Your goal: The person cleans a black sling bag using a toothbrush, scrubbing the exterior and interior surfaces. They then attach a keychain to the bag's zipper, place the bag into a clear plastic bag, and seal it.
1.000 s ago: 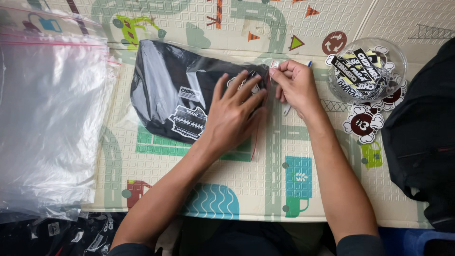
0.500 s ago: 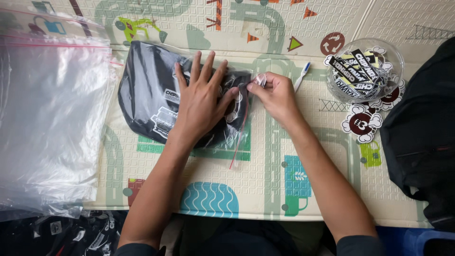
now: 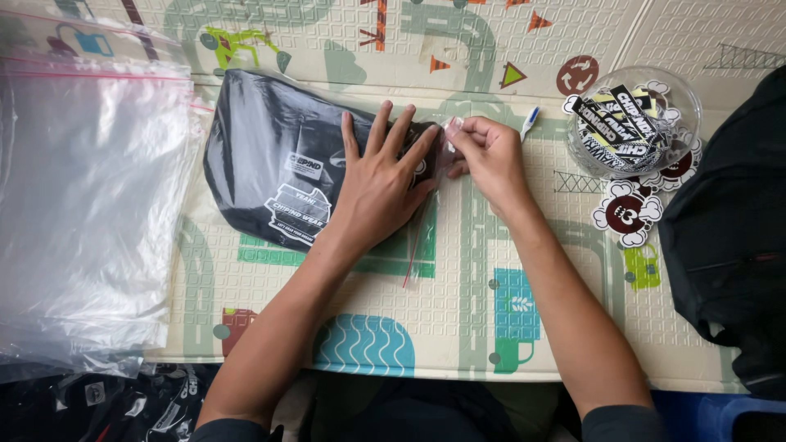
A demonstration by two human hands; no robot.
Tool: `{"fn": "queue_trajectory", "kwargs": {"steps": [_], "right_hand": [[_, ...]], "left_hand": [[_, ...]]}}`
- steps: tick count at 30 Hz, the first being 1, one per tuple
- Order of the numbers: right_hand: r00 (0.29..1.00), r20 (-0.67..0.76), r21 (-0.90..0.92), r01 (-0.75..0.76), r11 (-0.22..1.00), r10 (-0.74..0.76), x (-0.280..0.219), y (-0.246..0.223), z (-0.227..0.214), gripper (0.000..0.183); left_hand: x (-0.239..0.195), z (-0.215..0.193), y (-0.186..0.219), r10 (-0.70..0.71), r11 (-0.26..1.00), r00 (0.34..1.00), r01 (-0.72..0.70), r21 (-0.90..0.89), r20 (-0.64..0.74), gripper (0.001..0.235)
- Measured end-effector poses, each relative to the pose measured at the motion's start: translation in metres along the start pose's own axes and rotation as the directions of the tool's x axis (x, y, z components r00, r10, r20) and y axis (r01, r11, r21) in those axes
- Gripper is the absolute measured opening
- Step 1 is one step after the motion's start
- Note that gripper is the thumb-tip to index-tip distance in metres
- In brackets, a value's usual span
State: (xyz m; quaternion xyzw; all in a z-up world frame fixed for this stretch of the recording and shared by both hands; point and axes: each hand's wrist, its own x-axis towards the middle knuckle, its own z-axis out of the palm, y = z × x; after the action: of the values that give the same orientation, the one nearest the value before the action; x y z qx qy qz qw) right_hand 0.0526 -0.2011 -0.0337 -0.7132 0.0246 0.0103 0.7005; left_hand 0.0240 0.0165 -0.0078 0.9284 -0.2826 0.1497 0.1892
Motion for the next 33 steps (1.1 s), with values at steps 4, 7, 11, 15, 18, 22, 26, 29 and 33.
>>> {"fn": "queue_trajectory", "kwargs": {"steps": [4,7,11,15,18,22,26,29,33], "right_hand": [[1.000,-0.032,0.003,-0.001,1.000,0.001,0.007,0.014,-0.006,0.026],[0.999,-0.050,0.010,-0.002,1.000,0.003,0.008,0.016,-0.007,0.023],[0.997,-0.076,0.037,-0.006,0.999,0.009,0.010,0.018,-0.007,0.022],[0.998,-0.066,0.039,-0.015,0.999,0.017,0.012,0.017,-0.007,0.021],[0.997,-0.069,0.039,-0.019,0.999,0.022,0.014,0.021,-0.008,0.018],[0.995,-0.094,0.005,-0.018,1.000,0.018,0.013,0.018,-0.009,0.015],[0.996,-0.063,-0.057,-0.073,0.996,0.069,-0.001,-0.011,-0.004,0.019],[0.997,-0.012,-0.109,-0.072,0.991,0.071,0.000,-0.009,-0.011,0.021],[0.999,0.003,-0.119,-0.045,0.992,0.046,0.012,0.018,-0.019,0.024]], "left_hand": [[-0.001,-0.003,0.000,0.006,0.999,1.000,-0.006,-0.041,0.003,0.080],[-0.001,-0.005,0.000,0.014,0.998,1.000,-0.014,-0.063,-0.002,0.078],[-0.001,-0.007,0.001,0.017,0.996,1.000,-0.017,-0.082,0.001,0.078],[-0.001,-0.007,0.002,0.020,0.996,1.000,-0.019,-0.087,0.001,0.077],[-0.002,-0.009,0.004,0.023,0.996,1.000,-0.023,-0.088,-0.003,0.076],[-0.002,-0.008,0.005,0.024,0.997,1.000,-0.025,-0.074,-0.002,0.076],[-0.002,-0.007,0.005,0.018,0.997,1.000,-0.017,-0.069,0.007,0.073],[-0.002,-0.009,0.005,0.018,0.998,1.000,-0.017,-0.059,0.012,0.074],[-0.002,-0.007,0.005,0.016,0.998,1.000,-0.016,-0.061,0.010,0.074]]}}
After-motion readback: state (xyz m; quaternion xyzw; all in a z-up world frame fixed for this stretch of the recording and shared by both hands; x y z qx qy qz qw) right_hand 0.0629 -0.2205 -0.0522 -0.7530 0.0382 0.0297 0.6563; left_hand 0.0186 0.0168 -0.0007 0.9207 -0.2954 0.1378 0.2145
